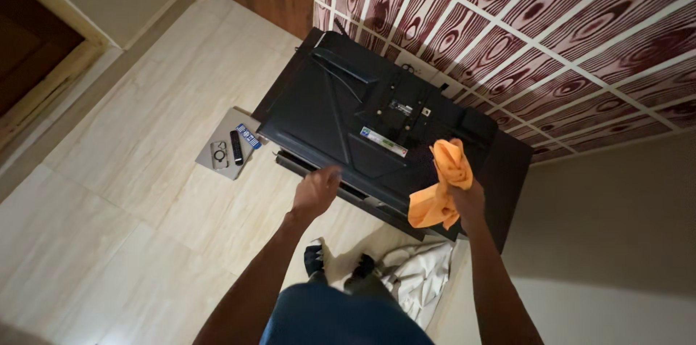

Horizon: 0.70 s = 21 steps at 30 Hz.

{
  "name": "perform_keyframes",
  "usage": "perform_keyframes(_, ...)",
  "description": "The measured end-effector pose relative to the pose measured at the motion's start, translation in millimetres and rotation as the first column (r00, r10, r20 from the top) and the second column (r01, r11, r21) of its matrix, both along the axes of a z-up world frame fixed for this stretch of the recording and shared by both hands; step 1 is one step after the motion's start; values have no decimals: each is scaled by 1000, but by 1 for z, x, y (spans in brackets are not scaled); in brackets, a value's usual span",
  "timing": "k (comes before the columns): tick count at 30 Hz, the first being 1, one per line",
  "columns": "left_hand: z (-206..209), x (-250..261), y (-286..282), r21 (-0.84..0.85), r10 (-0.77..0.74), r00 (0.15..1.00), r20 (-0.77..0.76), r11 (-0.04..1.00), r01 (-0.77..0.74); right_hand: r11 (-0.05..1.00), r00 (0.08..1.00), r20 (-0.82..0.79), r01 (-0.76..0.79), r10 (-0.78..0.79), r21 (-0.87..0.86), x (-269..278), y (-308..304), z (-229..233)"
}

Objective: The person removes a television from a wall mount, places it on a table, and wipes the back and screen with a cloth before reattaching it to the mount.

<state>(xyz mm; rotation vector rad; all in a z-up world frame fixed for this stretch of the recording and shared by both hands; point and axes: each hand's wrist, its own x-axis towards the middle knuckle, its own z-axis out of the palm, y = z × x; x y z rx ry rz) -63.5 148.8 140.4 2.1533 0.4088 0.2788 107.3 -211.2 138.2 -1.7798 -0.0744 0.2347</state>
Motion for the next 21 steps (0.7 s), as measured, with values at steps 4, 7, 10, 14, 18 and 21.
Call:
perform_keyframes(4, -27, -1, 7, 184, -128, 986, 103, 977, 108, 905, 984, 138, 160, -114, -393, 3, -15, -6)
perform_keyframes(7, -43, 9, 12, 214, -177, 975, -137, 955, 203, 889, 976, 166, 198, -141, -412, 18, -23, -14)
perform_keyframes(10, -58, 27, 13, 235, -176, 961, -213, 945, 225, 860, 970, 147, 240, -193, -450, 48, -28, -39)
perform_keyframes(14, -81, 54, 18, 319, -218, 947, -235, 903, 287, 705, 980, 109, 195, -165, -682, 80, -17, -86)
perform_keyframes(18, -117, 67, 12, 397, -300, 911, -282, 828, 396, 468, 968, 252, 220, 7, -856, 74, 15, -106)
perform_keyframes(21, -134, 60, 6, 422, -279, 919, -278, 824, 378, 424, 930, 365, 314, 43, -850, 43, 26, -110)
